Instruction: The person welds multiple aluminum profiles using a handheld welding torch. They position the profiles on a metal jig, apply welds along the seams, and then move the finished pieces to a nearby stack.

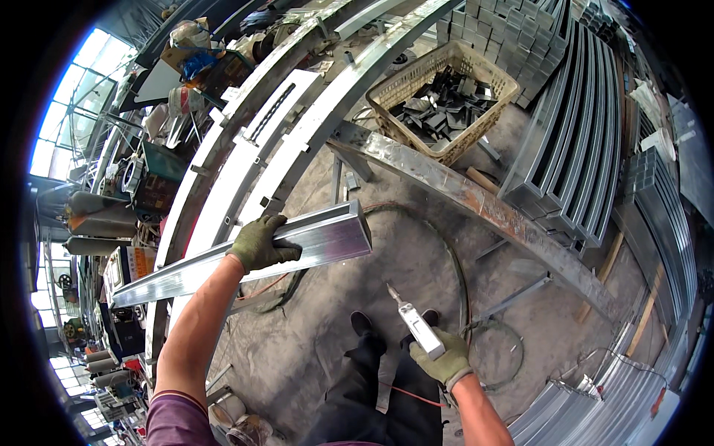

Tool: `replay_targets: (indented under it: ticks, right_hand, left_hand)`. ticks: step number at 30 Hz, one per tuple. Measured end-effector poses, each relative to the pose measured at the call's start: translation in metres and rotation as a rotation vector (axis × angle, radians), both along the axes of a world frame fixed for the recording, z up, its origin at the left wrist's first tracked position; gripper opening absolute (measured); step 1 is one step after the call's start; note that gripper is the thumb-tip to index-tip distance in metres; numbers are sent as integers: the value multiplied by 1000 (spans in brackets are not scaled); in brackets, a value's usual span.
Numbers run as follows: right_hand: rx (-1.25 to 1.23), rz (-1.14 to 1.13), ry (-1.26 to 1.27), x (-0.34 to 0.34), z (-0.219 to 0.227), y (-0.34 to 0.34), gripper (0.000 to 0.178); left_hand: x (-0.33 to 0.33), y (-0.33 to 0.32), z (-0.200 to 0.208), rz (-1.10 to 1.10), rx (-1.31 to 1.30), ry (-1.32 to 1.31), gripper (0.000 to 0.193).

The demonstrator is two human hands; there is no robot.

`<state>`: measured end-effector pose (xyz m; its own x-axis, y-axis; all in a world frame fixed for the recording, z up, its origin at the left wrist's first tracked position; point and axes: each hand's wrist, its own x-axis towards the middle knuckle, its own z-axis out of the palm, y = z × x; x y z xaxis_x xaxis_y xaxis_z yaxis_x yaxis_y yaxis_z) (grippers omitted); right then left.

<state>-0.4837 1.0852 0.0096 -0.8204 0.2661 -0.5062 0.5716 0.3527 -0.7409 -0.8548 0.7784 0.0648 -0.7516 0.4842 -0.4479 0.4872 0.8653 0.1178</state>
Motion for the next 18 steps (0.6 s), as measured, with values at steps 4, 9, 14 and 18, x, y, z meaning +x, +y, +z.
replay_targets:
  ticks: [4,9,14,18]
  right_hand:
    - [46,-79,-5,28,1,3,32]
    - [166,-99,69,24,25,2,28]
    - [168,-85,158,17,34,1,24]
    - [167,-111,142,11,53,-5,24]
  left_hand:
    - [11,1,-1,-37,33,54,107]
    - [29,-5,-4,-46,62,122,106]
    - [41,-16,-14,-72,144,192,107]
    - [49,-18,-17,-110,190,243,105]
